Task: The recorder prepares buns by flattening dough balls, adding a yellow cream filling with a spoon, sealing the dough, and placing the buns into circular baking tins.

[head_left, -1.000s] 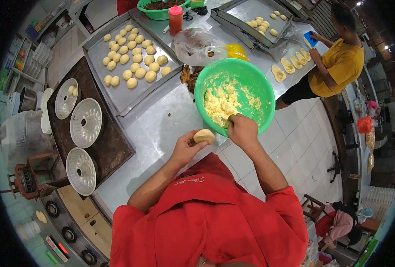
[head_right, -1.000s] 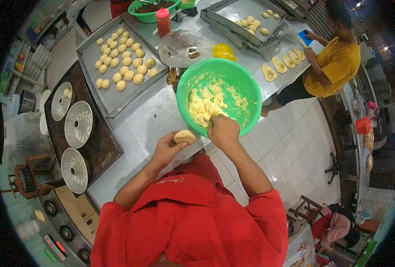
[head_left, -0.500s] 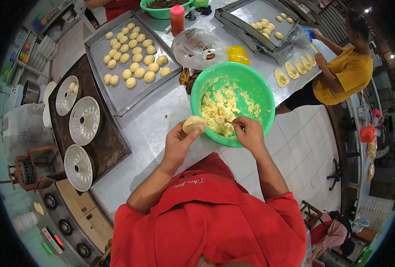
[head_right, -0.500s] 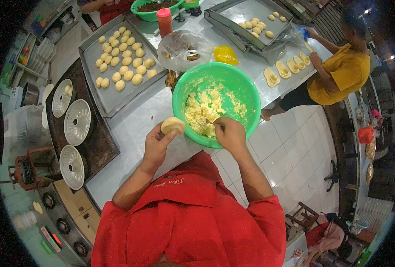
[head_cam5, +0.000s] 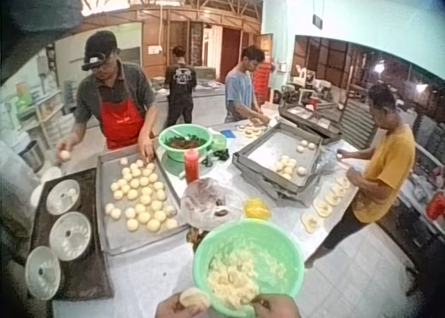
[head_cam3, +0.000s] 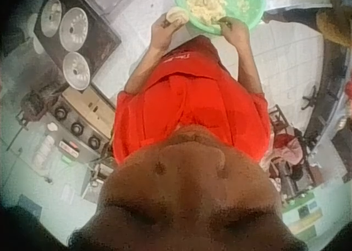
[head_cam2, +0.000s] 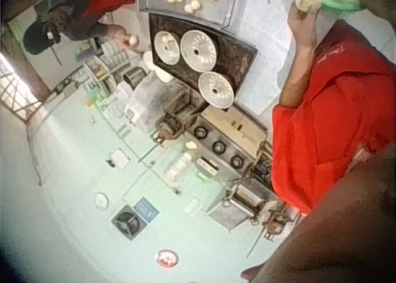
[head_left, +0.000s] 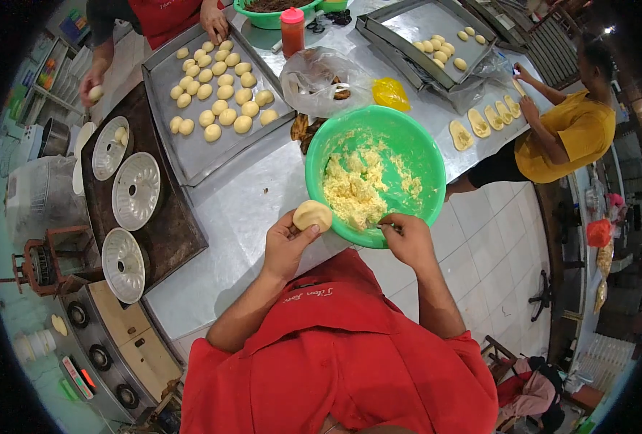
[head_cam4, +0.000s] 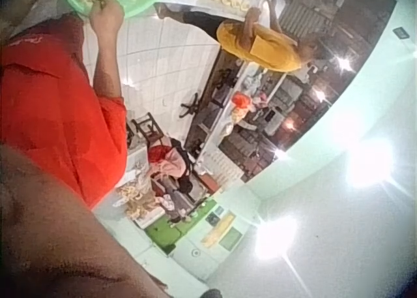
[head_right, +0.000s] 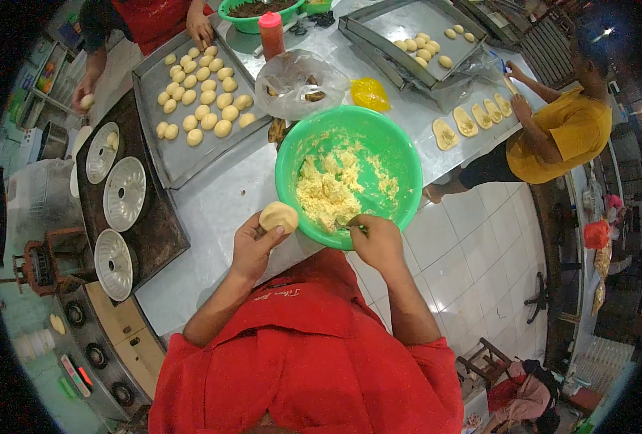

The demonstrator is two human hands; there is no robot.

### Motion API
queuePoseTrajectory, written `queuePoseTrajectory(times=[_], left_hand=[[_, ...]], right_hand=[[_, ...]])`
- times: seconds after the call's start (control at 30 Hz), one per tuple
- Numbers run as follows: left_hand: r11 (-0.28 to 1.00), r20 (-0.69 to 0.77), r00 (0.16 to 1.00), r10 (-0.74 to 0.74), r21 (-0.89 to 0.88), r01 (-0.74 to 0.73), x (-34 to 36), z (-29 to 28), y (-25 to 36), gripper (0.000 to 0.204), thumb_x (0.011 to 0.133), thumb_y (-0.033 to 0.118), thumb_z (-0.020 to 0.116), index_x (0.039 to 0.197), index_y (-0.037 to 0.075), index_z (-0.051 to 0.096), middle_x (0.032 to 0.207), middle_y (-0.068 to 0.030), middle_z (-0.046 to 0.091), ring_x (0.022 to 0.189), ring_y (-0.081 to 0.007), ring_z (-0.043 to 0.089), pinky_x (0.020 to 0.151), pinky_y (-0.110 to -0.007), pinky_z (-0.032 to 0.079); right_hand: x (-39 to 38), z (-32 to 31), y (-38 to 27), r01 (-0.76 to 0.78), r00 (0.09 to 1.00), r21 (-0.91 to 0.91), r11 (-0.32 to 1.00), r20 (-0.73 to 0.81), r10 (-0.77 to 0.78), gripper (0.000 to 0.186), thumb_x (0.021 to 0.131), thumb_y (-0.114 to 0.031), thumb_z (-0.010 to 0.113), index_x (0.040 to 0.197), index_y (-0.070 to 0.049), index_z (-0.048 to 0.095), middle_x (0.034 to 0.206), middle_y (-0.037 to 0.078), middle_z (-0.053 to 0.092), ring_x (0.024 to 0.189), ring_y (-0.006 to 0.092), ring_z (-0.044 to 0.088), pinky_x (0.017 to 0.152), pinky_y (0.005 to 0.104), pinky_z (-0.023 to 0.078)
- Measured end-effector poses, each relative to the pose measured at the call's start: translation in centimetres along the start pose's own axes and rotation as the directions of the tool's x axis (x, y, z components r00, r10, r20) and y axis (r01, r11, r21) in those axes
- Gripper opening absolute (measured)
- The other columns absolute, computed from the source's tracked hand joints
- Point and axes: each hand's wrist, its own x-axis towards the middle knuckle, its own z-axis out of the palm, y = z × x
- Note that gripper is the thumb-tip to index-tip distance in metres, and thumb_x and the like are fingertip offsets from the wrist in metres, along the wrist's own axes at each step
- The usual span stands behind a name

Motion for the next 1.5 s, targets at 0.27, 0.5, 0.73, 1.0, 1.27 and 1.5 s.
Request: queuePoseTrajectory(times=[0.27, 0.5, 0.73, 1.0, 1.27, 1.5], left_hand=[[0.982, 0.116, 0.979, -0.170, -0.064, 0.178, 0.6, 2.3, 1.2, 0.040, 0.090, -0.002, 0.059, 0.128, -0.007, 0.049, 0.123, -0.0150, 0.061, 0.111, -0.0224, 0.062, 0.097, -0.035, 0.052], [0.945, 0.240, 0.941, -0.239, -0.165, 0.282, -0.3, 2.4, 2.4, 0.044, 0.090, 0.000, 0.061, 0.131, -0.006, 0.047, 0.124, -0.0145, 0.061, 0.114, -0.0224, 0.061, 0.099, -0.033, 0.051], [0.938, 0.225, 0.957, -0.186, -0.250, 0.241, -1.3, 0.1, 1.9, 0.044, 0.091, 0.003, 0.062, 0.132, -0.005, 0.046, 0.125, -0.0144, 0.059, 0.115, -0.0224, 0.060, 0.100, -0.033, 0.051], [0.951, 0.030, 0.995, -0.095, -0.292, 0.100, -4.0, -5.4, 2.9, 0.046, 0.097, 0.007, 0.053, 0.140, -0.002, 0.040, 0.131, -0.0136, 0.055, 0.118, -0.0251, 0.058, 0.097, -0.038, 0.053], [0.988, -0.078, 0.997, 0.001, -0.157, -0.014, -6.7, -9.0, 4.1, 0.050, 0.093, 0.006, 0.060, 0.140, 0.006, 0.045, 0.131, -0.0096, 0.056, 0.114, -0.0245, 0.059, 0.094, -0.039, 0.054], [0.996, 0.023, 0.996, -0.085, -0.005, 0.085, -7.3, -11.6, 4.8, 0.053, 0.089, 0.008, 0.068, 0.138, 0.006, 0.049, 0.122, -0.0109, 0.059, 0.105, -0.0224, 0.063, 0.088, -0.035, 0.057]], right_hand=[[-1.4, 1.8, -2.7, 0.303, 0.908, 0.208, 0.930, -0.358, -0.216, 0.017, 0.085, 0.001, 0.063, 0.099, -0.004, 0.070, 0.074, 0.010, 0.061, 0.059, 0.0163, 0.057, 0.054, 0.0278, 0.044], [-2.4, 5.2, -1.9, 0.484, 0.771, 0.004, 0.875, -0.475, -0.424, 0.043, 0.072, 0.004, 0.066, 0.112, -0.012, 0.069, 0.080, 0.007, 0.058, 0.065, 0.0249, 0.059, 0.054, 0.0353, 0.047], [-2.6, 3.9, -3.3, 0.492, 0.772, -0.020, 0.870, -0.452, -0.447, 0.037, 0.075, 0.003, 0.065, 0.109, -0.011, 0.070, 0.077, 0.008, 0.057, 0.064, 0.0253, 0.059, 0.055, 0.0355, 0.047], [0.9, 3.3, -2.0, 0.200, 0.916, -0.448, 0.872, -0.229, -0.328, 0.018, 0.077, -0.006, 0.066, 0.093, -0.011, 0.070, 0.077, 0.009, 0.060, 0.068, 0.0288, 0.062, 0.057, 0.0408, 0.047], [1.6, 4.9, -8.6, 0.444, 0.817, -0.406, 0.799, -0.182, -0.547, 0.016, 0.078, -0.013, 0.068, 0.093, -0.007, 0.069, 0.079, 0.010, 0.062, 0.075, 0.0281, 0.061, 0.063, 0.0389, 0.047], [1.2, 12.7, -13.0, -0.174, 0.774, 0.734, 0.657, 0.515, -0.369, 0.029, 0.091, -0.022, 0.063, 0.111, -0.001, 0.066, 0.087, 0.004, 0.065, 0.074, 0.0119, 0.056, 0.065, 0.0255, 0.044]])
